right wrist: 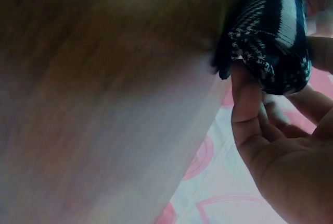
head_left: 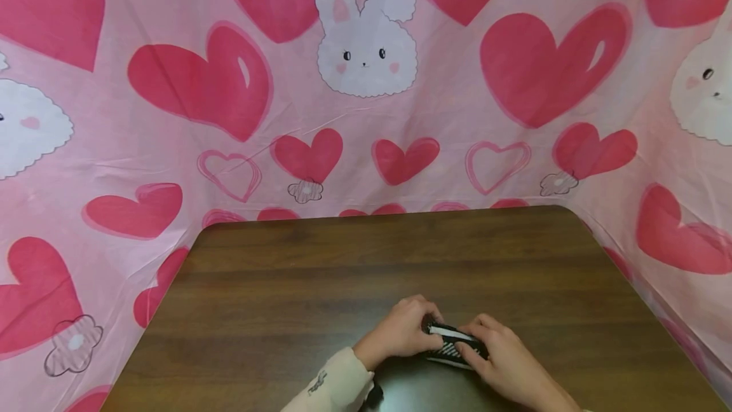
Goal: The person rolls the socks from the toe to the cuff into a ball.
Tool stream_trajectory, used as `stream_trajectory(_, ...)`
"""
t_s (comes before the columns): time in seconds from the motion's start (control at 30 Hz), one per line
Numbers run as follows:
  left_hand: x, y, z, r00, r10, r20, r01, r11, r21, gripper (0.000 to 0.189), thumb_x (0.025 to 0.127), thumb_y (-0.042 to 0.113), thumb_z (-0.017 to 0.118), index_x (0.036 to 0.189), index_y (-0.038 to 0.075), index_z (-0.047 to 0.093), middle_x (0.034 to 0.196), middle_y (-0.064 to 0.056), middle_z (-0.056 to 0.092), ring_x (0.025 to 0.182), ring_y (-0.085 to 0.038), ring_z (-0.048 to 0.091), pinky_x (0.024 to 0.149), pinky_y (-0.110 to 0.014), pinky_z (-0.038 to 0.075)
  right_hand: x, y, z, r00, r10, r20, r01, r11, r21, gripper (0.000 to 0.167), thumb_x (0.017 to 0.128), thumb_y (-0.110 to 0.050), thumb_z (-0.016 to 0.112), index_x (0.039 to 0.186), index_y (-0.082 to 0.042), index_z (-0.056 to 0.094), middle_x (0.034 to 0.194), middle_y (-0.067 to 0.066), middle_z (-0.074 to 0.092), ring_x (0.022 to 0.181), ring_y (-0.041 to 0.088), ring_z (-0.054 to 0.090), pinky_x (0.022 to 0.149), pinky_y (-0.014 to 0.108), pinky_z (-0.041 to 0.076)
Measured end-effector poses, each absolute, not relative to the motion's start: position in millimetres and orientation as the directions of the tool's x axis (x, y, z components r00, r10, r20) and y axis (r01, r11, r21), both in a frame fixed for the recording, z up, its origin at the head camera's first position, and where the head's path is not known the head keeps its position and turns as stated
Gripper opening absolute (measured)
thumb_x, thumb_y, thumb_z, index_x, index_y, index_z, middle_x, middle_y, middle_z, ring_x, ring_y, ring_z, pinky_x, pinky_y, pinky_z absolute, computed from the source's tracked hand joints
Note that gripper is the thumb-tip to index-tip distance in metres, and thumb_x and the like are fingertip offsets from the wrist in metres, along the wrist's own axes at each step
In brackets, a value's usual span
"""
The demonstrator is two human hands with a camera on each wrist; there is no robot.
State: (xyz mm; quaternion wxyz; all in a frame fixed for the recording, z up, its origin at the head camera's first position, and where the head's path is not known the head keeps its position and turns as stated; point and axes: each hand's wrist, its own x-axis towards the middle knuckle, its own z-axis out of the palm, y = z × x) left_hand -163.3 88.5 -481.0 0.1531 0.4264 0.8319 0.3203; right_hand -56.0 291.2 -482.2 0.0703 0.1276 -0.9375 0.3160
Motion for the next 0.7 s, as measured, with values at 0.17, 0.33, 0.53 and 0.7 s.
stream_trajectory(0.17, -168.0, 91.8, -485.0, -0.617, 0.786, -0.037, 0.513, 0.437, 0.739, 0.021, 0.078, 0.015, 0.078, 0.098, 0.018, 0.071, 0.086, 0.016, 0.058, 0.079, 0.000, 0.052, 0.072, -0.020, 0.045, -54.7, 288.7, -481.2, -0.961, -0.143, 0.237, -0.243, 0.846, -0.474, 0.020, 0.090, -0.032, 0.077, 0.106, -0.020, 0.074, 0.096, -0.015, 0.051, 0.074, -0.002, 0.046, 0.062, 0.025, 0.043)
stream_trajectory(0.33, -165.3, 92.1, -483.7, -0.651, 0.758, -0.048, 0.454, 0.439, 0.776, 0.024, 0.077, 0.011, 0.081, 0.094, 0.019, 0.066, 0.084, 0.014, 0.058, 0.076, -0.002, 0.053, 0.070, -0.020, 0.045, -52.0, 290.2, -477.5, -0.834, -0.297, 0.465, -0.445, 0.860, -0.249, 0.033, 0.075, -0.026, 0.089, 0.102, -0.020, 0.071, 0.102, -0.011, 0.054, 0.083, 0.004, 0.050, 0.068, 0.033, 0.048)
stream_trajectory(0.53, -153.6, 91.3, -476.5, -0.596, 0.792, 0.130, 0.696, 0.429, 0.576, 0.014, 0.086, 0.011, 0.076, 0.089, 0.024, 0.069, 0.093, 0.013, 0.057, 0.082, -0.004, 0.048, 0.073, -0.018, 0.043, -50.6, 290.2, -479.1, -0.777, -0.430, 0.459, -0.552, 0.817, -0.168, 0.032, 0.075, -0.026, 0.088, 0.099, -0.022, 0.068, 0.101, -0.013, 0.056, 0.084, 0.005, 0.055, 0.073, 0.040, 0.053)
stream_trajectory(0.7, -144.7, 92.5, -475.0, -0.365, 0.872, 0.326, 0.929, 0.320, 0.183, 0.010, 0.086, 0.012, 0.074, 0.085, 0.022, 0.075, 0.088, 0.011, 0.060, 0.077, -0.005, 0.047, 0.072, -0.012, 0.041, -51.4, 290.5, -481.8, -0.793, -0.414, 0.447, -0.534, 0.826, -0.183, 0.030, 0.076, -0.025, 0.088, 0.099, -0.020, 0.070, 0.100, -0.013, 0.058, 0.083, 0.004, 0.056, 0.071, 0.037, 0.053)
